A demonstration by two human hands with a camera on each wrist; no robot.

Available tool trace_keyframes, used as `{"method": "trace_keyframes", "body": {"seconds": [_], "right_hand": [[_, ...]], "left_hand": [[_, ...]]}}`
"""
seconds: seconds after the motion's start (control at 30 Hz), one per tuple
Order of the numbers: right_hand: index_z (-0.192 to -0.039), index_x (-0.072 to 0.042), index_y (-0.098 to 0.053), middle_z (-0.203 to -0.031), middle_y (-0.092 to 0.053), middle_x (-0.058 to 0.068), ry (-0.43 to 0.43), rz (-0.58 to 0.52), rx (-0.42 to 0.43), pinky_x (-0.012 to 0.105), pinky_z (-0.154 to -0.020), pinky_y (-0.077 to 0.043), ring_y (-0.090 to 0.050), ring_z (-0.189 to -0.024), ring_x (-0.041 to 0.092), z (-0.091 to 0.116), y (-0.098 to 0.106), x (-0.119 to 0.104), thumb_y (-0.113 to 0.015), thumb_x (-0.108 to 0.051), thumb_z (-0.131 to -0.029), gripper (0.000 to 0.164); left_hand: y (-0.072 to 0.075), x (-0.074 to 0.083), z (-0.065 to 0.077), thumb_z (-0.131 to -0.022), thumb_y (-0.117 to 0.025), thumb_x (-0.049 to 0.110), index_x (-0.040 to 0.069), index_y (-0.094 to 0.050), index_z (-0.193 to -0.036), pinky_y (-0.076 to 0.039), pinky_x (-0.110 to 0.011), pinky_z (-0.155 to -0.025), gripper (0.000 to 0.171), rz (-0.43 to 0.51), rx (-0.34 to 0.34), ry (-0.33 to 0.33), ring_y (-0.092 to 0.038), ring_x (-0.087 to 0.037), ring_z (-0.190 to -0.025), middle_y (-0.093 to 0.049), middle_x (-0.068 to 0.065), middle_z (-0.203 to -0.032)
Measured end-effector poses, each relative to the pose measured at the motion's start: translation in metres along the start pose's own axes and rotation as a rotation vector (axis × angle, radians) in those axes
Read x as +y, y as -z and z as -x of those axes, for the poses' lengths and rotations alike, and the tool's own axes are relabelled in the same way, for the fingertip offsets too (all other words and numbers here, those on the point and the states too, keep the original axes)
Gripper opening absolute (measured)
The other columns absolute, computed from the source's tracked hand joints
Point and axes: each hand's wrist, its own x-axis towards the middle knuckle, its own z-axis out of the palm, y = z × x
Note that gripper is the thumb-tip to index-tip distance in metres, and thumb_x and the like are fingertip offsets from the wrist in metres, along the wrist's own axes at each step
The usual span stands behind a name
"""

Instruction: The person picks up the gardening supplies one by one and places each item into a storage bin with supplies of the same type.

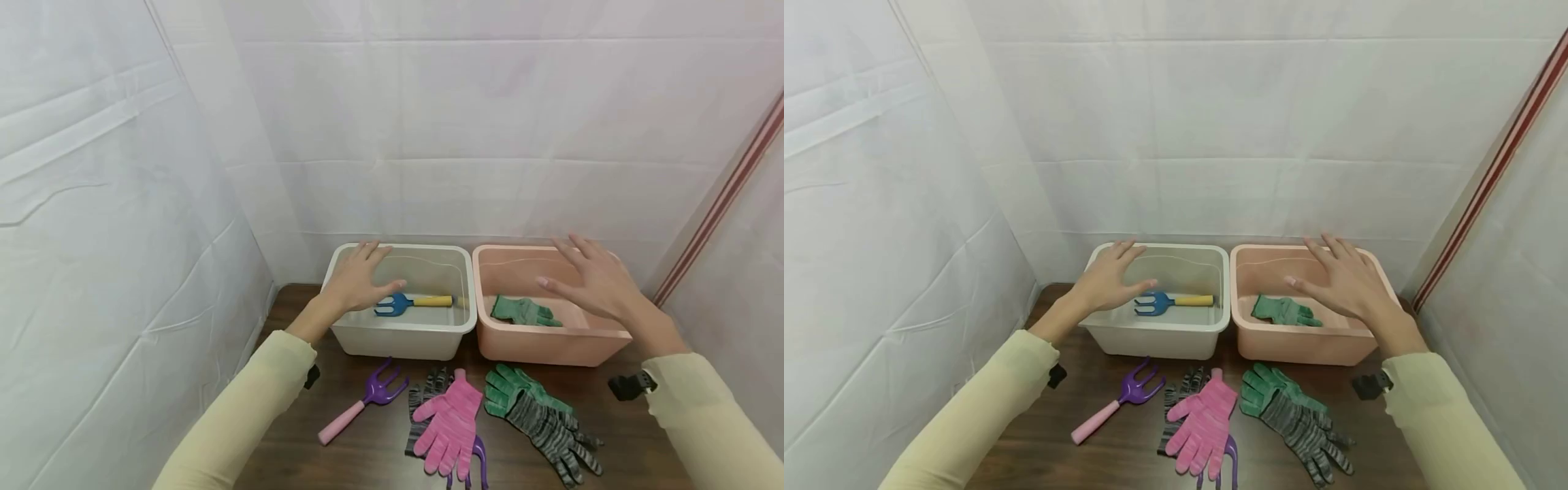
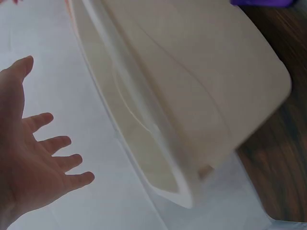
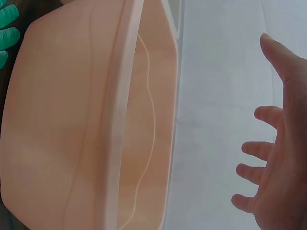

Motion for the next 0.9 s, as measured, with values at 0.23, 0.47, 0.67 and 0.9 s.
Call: {"method": "trace_keyframes", "body": {"seconds": [0.23,0.47,0.67,0.9], "right_hand": [[-0.172,-0.023,-0.016,-0.175,-0.013,0.023,-0.009,-0.100,-0.013,0.082,-0.113,-0.015,-0.016,-0.155,0.055,0.013,-0.002,0.001,-0.064,-0.057,-0.101,0.092],[-0.171,-0.021,-0.018,-0.175,-0.014,0.021,0.030,-0.165,-0.010,0.082,-0.112,-0.018,-0.015,-0.156,0.054,0.021,-0.003,-0.001,-0.064,-0.052,-0.103,0.088],[-0.172,-0.025,-0.017,-0.177,-0.010,0.014,-0.002,-0.182,-0.015,0.085,-0.109,-0.019,-0.011,-0.159,0.050,0.029,-0.004,0.005,-0.064,-0.053,-0.103,0.088],[-0.171,-0.029,-0.017,-0.177,-0.010,0.013,-0.030,-0.200,-0.003,0.086,-0.105,-0.022,-0.011,-0.159,0.050,0.038,-0.003,0.014,-0.066,-0.054,-0.102,0.088]], "left_hand": [[0.003,0.020,0.001,-0.101,-0.058,0.066,0.018,-0.035,-0.167,-0.030,-0.062,-0.122,0.085,0.010,0.008,-0.068,-0.028,-0.039,-0.157,-0.028,-0.015,-0.172],[0.005,0.042,0.007,-0.099,-0.060,0.068,0.018,-0.035,-0.167,-0.041,-0.059,-0.116,0.088,0.061,-0.006,-0.083,-0.041,-0.039,-0.150,-0.036,-0.016,-0.168],[0.001,0.055,0.010,-0.100,-0.060,0.068,0.019,-0.035,-0.167,-0.039,-0.057,-0.118,0.087,0.072,-0.033,-0.114,-0.040,-0.037,-0.151,-0.036,-0.013,-0.169],[-0.008,0.066,0.013,-0.099,-0.061,0.068,0.023,-0.036,-0.167,-0.042,-0.054,-0.117,0.085,0.062,-0.049,-0.154,-0.042,-0.033,-0.150,-0.038,-0.010,-0.168]]}}
